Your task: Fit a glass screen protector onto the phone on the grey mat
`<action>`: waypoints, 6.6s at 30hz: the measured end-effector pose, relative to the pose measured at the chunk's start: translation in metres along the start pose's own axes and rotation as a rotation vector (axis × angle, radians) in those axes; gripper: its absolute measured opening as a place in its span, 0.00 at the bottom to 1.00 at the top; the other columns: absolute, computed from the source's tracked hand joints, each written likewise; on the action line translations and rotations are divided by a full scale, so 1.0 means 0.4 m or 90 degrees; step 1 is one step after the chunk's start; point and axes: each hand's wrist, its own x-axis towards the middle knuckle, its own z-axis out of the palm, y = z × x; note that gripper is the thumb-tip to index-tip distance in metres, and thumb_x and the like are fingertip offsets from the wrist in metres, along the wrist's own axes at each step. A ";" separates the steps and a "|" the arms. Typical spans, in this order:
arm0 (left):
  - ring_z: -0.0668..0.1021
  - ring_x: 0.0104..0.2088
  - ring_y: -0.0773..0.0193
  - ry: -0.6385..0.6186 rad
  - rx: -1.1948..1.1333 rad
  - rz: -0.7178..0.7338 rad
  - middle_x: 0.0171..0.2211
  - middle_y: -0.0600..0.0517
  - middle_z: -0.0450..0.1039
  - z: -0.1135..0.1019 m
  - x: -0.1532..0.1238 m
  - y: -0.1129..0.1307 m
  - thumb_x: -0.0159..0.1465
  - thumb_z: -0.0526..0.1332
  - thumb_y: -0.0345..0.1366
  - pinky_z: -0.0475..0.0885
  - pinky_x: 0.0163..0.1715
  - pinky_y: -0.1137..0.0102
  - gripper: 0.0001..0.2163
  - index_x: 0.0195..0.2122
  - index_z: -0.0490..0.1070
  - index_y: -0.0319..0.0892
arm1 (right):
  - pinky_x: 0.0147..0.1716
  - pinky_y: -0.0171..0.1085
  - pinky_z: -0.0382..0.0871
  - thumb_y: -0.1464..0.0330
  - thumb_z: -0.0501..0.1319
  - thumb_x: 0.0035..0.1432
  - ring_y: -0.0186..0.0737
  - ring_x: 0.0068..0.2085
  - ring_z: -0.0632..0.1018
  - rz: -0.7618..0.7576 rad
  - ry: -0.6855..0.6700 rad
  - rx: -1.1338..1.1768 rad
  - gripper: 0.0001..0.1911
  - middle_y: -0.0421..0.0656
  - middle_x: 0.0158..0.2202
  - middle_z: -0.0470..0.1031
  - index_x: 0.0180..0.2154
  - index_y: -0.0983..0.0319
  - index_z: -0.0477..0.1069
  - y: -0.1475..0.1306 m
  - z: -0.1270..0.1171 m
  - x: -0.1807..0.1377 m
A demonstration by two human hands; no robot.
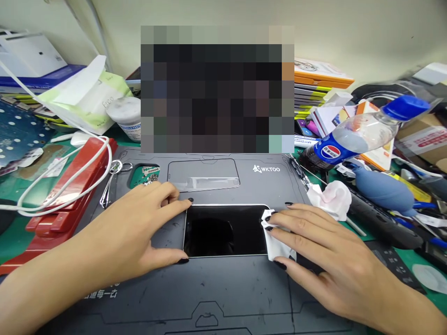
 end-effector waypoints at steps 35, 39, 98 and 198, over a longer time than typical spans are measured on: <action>0.76 0.46 0.49 -0.011 -0.012 -0.013 0.49 0.45 0.70 0.000 -0.008 0.000 0.64 0.66 0.49 0.74 0.45 0.56 0.23 0.58 0.71 0.46 | 0.56 0.41 0.75 0.78 0.63 0.66 0.35 0.44 0.82 -0.055 -0.005 0.098 0.06 0.40 0.38 0.83 0.41 0.64 0.76 -0.019 0.009 0.007; 0.76 0.44 0.50 0.006 -0.014 0.013 0.48 0.45 0.70 0.006 -0.005 -0.006 0.63 0.67 0.50 0.74 0.43 0.57 0.24 0.57 0.71 0.45 | 0.60 0.43 0.71 0.74 0.62 0.67 0.35 0.48 0.82 -0.046 -0.029 0.078 0.07 0.41 0.44 0.83 0.45 0.63 0.76 -0.016 0.013 0.004; 0.73 0.44 0.52 0.014 -0.112 -0.129 0.45 0.47 0.69 -0.064 0.128 -0.102 0.53 0.65 0.40 0.72 0.45 0.58 0.21 0.43 0.57 0.45 | 0.47 0.40 0.80 0.65 0.63 0.65 0.43 0.47 0.82 0.209 0.165 0.088 0.08 0.45 0.47 0.80 0.45 0.53 0.78 0.060 0.046 -0.033; 0.78 0.46 0.56 -0.206 -0.192 0.029 0.45 0.53 0.75 -0.072 0.124 -0.034 0.54 0.78 0.35 0.69 0.45 0.64 0.18 0.44 0.77 0.44 | 0.63 0.45 0.67 0.75 0.61 0.62 0.49 0.69 0.65 -0.105 -0.077 0.047 0.19 0.34 0.70 0.65 0.52 0.54 0.78 0.081 0.055 -0.032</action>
